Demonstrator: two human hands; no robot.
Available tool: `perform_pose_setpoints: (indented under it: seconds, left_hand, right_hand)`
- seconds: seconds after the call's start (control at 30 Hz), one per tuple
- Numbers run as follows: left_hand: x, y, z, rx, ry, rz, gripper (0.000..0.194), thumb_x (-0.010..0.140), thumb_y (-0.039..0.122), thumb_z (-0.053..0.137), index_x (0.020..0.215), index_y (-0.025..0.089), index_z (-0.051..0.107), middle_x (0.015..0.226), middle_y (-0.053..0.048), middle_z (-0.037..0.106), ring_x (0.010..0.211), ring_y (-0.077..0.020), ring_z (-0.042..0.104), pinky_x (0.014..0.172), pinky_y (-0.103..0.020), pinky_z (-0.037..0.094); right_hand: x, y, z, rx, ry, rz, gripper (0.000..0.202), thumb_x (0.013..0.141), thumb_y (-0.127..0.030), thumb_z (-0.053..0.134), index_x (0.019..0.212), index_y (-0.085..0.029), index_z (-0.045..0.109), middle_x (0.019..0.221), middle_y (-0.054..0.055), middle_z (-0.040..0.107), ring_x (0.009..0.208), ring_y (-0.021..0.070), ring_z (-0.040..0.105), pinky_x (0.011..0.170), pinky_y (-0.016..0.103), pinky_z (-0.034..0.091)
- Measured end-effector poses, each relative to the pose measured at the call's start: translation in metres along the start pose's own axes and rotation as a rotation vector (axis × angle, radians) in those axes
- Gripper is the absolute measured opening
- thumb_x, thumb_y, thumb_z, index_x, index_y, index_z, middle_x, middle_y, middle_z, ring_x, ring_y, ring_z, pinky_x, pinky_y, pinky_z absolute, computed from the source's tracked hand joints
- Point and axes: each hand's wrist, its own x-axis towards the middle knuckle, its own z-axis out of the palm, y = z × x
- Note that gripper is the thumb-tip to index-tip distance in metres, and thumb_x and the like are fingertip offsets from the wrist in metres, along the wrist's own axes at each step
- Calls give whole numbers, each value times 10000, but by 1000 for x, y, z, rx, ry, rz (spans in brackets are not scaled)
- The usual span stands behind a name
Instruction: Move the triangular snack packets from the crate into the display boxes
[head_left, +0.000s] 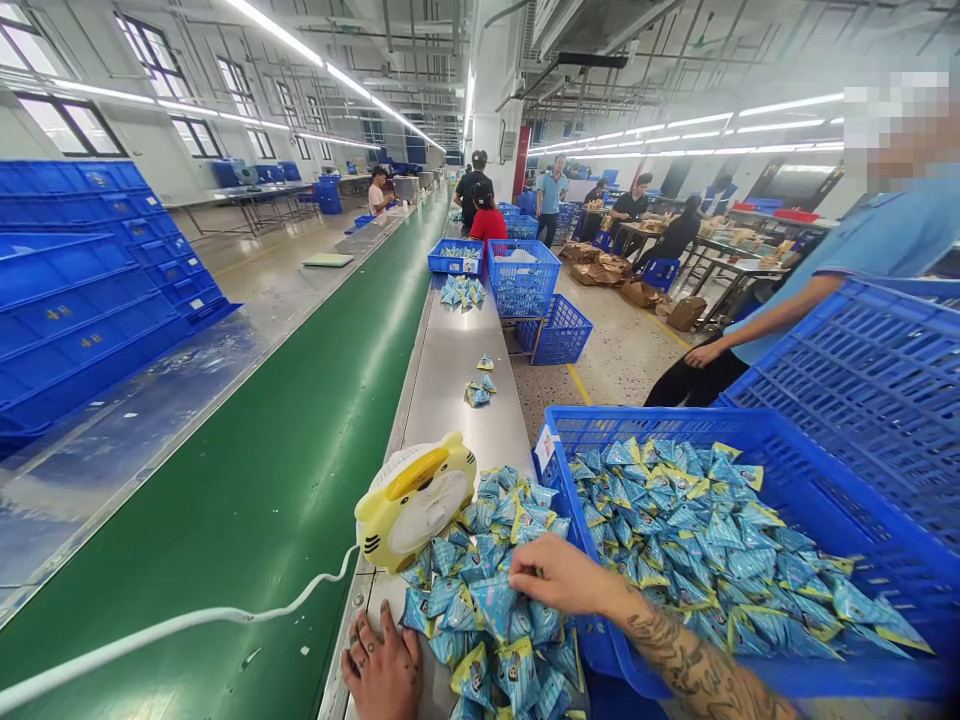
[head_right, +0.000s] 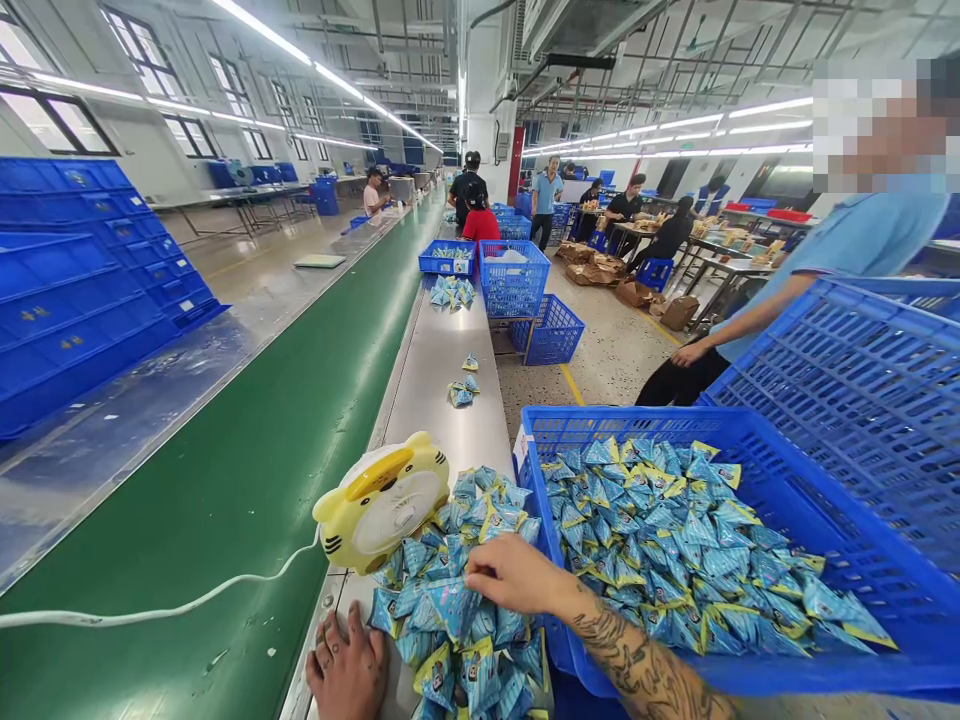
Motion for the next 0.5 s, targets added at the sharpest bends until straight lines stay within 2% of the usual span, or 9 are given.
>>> perform_pose_setpoints:
  seconds: [0.1,0.17,0.23,0.37,0.43,0.5]
  left_hand:
    - [2,1,-5,-2,-23,-5,505,952,325,470,1395,129,612,1516,-228,464,1389,-360,428,1161,-546,315]
    - [2,1,-7,2,-43,-11,504,953,325,463,1390,127,617,1506,-226,472,1386,-359,429,1162,-542,314]
    - [2,1,-7,8,-61,-10,505,956,323,460,1395,128,614,1499,-225,477,1387,-357,428,1163,-538,313]
    - [2,1,-8,15,-84,-8,501,964,323,454,1406,142,604,1515,-221,465,1405,-355,412,1165,-546,305]
    - [1,1,-8,14,-73,-10,505,970,324,445,1412,134,599,1518,-230,457,1396,-359,422,1167,-548,303]
    - [1,0,-7,9,-61,-6,511,973,322,440,1419,127,594,1519,-236,450,1378,-360,440,1171,-548,300]
  right_hand:
    - [11,-6,17,-278,-47,-119,246,930,-358,546,918,-209,742,851,30,759,759,131,640,728,255,410]
    - [15,-2,11,-354,-10,-127,253,932,-368,538,913,-221,743,869,31,763,781,141,646,739,261,410]
    - [14,15,-12,-331,160,-49,293,940,-376,509,858,-211,736,833,31,750,764,143,632,743,265,415]
    - [-1,81,-71,-157,715,324,371,924,-451,483,806,-178,704,707,25,678,646,137,560,663,270,419]
    - [-14,112,-81,-157,811,478,407,911,-462,492,687,-167,661,604,23,606,577,135,513,596,277,409]
    - [-28,126,-74,-171,819,503,416,942,-455,512,680,-160,646,640,23,611,594,123,529,593,269,449]
